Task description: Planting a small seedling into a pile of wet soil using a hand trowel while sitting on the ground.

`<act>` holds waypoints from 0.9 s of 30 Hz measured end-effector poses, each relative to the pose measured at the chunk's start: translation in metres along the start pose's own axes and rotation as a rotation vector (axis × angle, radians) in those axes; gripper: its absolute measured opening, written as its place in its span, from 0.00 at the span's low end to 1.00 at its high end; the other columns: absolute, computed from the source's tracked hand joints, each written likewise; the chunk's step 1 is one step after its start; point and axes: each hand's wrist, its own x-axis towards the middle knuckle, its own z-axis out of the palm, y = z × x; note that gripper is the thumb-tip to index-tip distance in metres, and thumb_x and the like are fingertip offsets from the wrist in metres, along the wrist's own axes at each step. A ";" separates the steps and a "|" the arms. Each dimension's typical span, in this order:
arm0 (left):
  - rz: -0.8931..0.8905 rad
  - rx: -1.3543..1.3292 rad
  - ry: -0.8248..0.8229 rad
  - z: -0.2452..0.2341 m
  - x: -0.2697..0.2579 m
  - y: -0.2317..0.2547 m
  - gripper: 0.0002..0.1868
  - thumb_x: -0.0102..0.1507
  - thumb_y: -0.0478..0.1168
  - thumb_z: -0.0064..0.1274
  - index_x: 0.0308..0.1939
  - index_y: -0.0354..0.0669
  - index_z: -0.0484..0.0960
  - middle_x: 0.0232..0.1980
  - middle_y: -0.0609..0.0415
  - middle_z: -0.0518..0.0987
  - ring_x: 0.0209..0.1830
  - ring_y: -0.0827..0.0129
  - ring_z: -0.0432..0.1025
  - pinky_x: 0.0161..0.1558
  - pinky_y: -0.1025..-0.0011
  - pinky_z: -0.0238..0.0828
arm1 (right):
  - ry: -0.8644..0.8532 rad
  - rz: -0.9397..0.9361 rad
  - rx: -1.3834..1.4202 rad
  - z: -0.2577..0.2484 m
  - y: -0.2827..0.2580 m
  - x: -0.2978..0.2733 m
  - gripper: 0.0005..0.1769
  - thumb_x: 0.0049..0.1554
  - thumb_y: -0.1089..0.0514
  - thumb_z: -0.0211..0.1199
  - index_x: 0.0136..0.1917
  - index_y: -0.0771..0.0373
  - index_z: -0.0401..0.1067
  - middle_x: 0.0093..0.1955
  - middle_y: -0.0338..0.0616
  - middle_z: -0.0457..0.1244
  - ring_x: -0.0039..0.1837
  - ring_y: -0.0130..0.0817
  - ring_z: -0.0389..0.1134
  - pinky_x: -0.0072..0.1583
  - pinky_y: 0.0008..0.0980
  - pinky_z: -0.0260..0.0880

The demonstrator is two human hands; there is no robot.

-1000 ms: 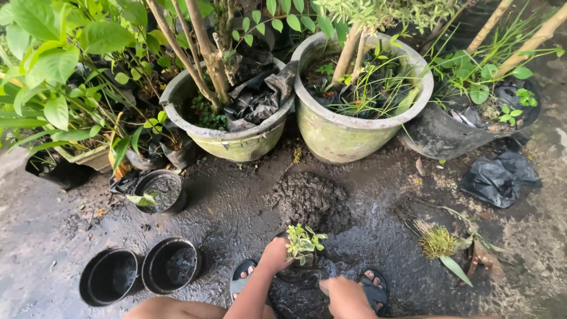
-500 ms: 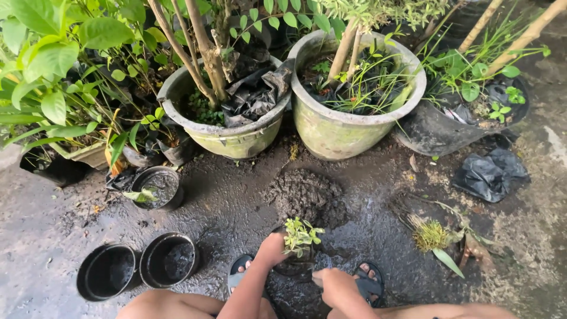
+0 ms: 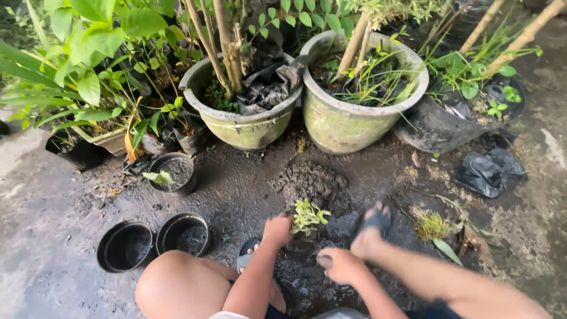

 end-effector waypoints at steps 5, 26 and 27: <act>-0.155 0.098 -0.097 -0.072 -0.022 0.012 0.19 0.64 0.52 0.57 0.57 0.55 0.85 0.56 0.49 0.81 0.58 0.50 0.77 0.63 0.45 0.66 | 0.285 0.010 0.809 -0.077 -0.018 -0.023 0.38 0.51 0.38 0.49 0.70 0.59 0.60 0.69 0.57 0.58 0.70 0.55 0.59 0.72 0.52 0.56; -0.323 -0.728 0.041 -0.105 0.072 0.040 0.23 0.69 0.47 0.52 0.66 0.42 0.78 0.62 0.42 0.79 0.67 0.49 0.72 0.67 0.47 0.68 | 0.139 0.319 0.493 0.027 0.117 0.088 0.38 0.62 0.38 0.57 0.76 0.65 0.64 0.59 0.60 0.70 0.50 0.44 0.76 0.44 0.40 0.80; -0.317 -0.772 -0.007 -0.104 0.080 0.042 0.26 0.70 0.49 0.52 0.68 0.40 0.77 0.63 0.41 0.78 0.68 0.49 0.71 0.67 0.47 0.69 | 0.118 0.361 0.507 0.026 0.111 0.085 0.40 0.62 0.36 0.56 0.77 0.64 0.63 0.62 0.59 0.69 0.55 0.44 0.75 0.46 0.41 0.80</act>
